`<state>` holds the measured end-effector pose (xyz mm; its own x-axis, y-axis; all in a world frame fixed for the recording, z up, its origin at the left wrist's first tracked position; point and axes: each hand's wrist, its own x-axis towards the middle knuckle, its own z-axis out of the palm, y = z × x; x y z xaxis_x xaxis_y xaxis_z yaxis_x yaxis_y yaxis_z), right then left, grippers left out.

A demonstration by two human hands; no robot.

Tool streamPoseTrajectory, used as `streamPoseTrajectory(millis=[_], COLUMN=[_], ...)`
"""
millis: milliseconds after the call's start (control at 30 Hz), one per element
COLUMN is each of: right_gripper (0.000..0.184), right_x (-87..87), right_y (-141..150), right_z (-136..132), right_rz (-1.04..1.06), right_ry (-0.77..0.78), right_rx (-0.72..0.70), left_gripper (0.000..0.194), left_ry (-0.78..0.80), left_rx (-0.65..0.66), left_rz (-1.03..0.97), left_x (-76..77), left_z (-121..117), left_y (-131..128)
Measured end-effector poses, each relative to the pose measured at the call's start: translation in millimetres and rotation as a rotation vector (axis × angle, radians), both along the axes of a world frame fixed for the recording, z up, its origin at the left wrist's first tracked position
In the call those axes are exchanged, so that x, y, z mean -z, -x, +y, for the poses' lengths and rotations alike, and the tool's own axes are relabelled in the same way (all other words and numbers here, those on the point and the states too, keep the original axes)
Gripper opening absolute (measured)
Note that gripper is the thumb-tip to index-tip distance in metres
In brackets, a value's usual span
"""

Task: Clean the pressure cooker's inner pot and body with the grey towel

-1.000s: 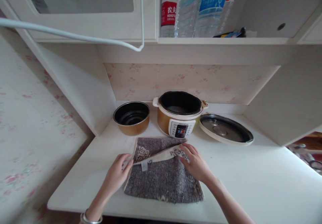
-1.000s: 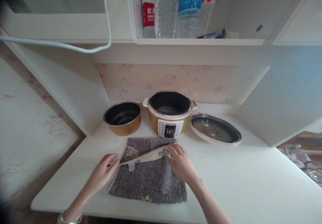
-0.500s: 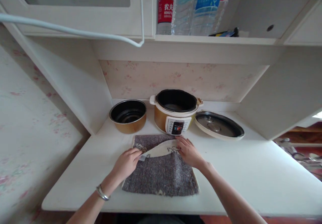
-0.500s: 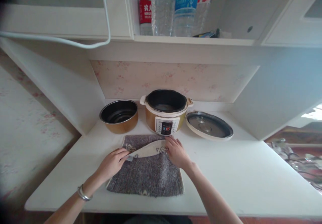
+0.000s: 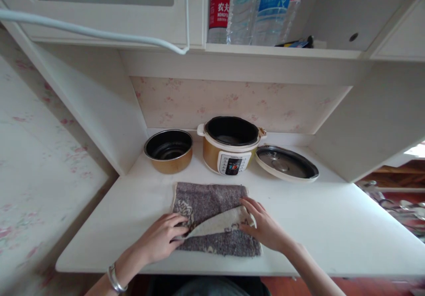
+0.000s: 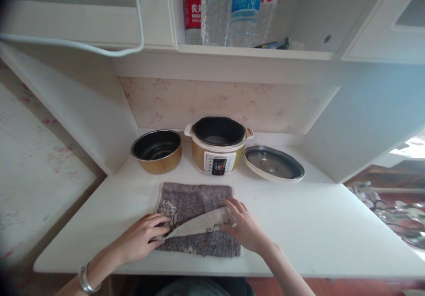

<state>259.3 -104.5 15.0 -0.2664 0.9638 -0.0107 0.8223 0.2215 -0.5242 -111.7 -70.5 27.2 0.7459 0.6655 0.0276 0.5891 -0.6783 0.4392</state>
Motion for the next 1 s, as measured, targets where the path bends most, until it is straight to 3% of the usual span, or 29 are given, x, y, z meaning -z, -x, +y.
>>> streamPoseTrajectory(millis=[100,233,333,433,533,633,767,900,1000], right_gripper=[0.066,0.018,0.024,0.025,0.039,0.026,0.033,0.049,0.043], right_x=[8.3,-4.1,-17.7,-26.5,-29.7,-26.0,-5.2,23.2,33.9], right_y=[6.9,7.6,-1.9,-11.7,-12.8,-3.3,17.0,24.4,13.9], right_z=[9.0,11.0,-1.9,-19.5,-26.9,-13.6,27.3,62.6,74.5], right_rz=[-0.054,-0.055,0.076,0.067,0.039,0.125,0.091,-0.097,-0.113], right_ry=[0.076,0.079,0.034,0.151,0.247,0.079,-0.231,-0.155,-0.056], right_rx=[0.028,-0.046,-0.118,-0.215,-0.262,-0.096,0.223,0.366,0.318], left_gripper=[0.024,0.033,0.032,0.025,0.037,0.031,0.033,0.036,0.036], left_ry=[0.011,0.011,0.022,0.078,0.089,0.029,-0.141,-0.262,-0.187], left_rx=[-0.018,-0.030,0.011,0.074,0.047,-0.053,-0.231,-0.309,-0.317], left_rz=[-0.027,-0.065,-0.035,0.030,0.030,-0.058,-0.156,-0.062,0.016], left_x=[2.0,-0.6,-5.1,-11.3,-18.8,-24.9,-18.2,8.2,25.7], left_z=[-0.3,4.5,2.2,-3.9,-2.4,14.8,55.2,92.4,107.6], left_y=[-3.6,-0.5,4.1,5.6,0.5,-12.4,-32.9,-38.6,-31.7])
